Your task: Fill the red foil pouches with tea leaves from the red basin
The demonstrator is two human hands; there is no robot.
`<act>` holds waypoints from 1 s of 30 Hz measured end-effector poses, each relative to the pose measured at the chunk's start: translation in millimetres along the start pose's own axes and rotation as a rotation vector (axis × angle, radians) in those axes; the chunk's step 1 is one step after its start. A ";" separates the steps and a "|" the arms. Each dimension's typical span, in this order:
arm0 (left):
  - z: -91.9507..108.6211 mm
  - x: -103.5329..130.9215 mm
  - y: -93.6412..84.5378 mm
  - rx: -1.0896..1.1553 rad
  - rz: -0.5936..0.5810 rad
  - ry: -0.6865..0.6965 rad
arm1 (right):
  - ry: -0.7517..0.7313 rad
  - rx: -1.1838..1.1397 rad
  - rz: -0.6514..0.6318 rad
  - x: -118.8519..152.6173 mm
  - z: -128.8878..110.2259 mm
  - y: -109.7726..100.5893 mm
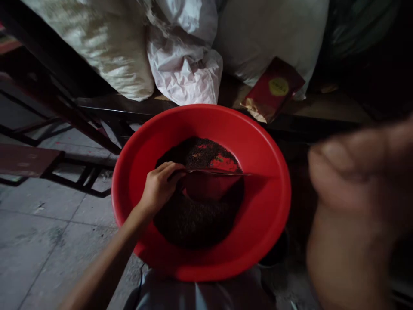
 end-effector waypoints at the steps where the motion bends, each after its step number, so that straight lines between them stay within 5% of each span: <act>1: -1.2 -0.4 -0.7 0.020 0.003 -0.010 | 0.014 -0.051 0.016 -14.0 2.4 -7.6; 4: -8.4 -0.4 -1.4 0.024 0.006 -0.066 | 0.147 -0.418 -0.130 -48.0 16.7 -4.7; 6: -14.0 2.9 0.6 0.044 0.014 -0.158 | 0.150 -0.390 -0.200 -51.6 24.8 12.2; 11: -16.0 17.8 6.9 0.231 0.056 -0.348 | 0.035 0.008 -0.266 13.8 20.1 87.9; 16: -13.0 16.8 2.1 0.167 0.086 -0.170 | -0.154 0.338 -0.515 58.3 16.5 137.9; 22: -3.2 17.9 -1.3 0.153 0.094 -0.021 | -0.277 0.263 -0.525 38.6 18.5 140.0; 30: 4.6 30.2 -8.9 0.006 0.105 0.171 | -0.473 0.284 -0.621 32.6 -16.6 175.0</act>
Point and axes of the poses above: each hand's wrist, its own x-axis away from the middle knuckle, its own y-axis out of the palm, z = x × y, the point moved 3 cm from there along -x, towards the middle knuckle
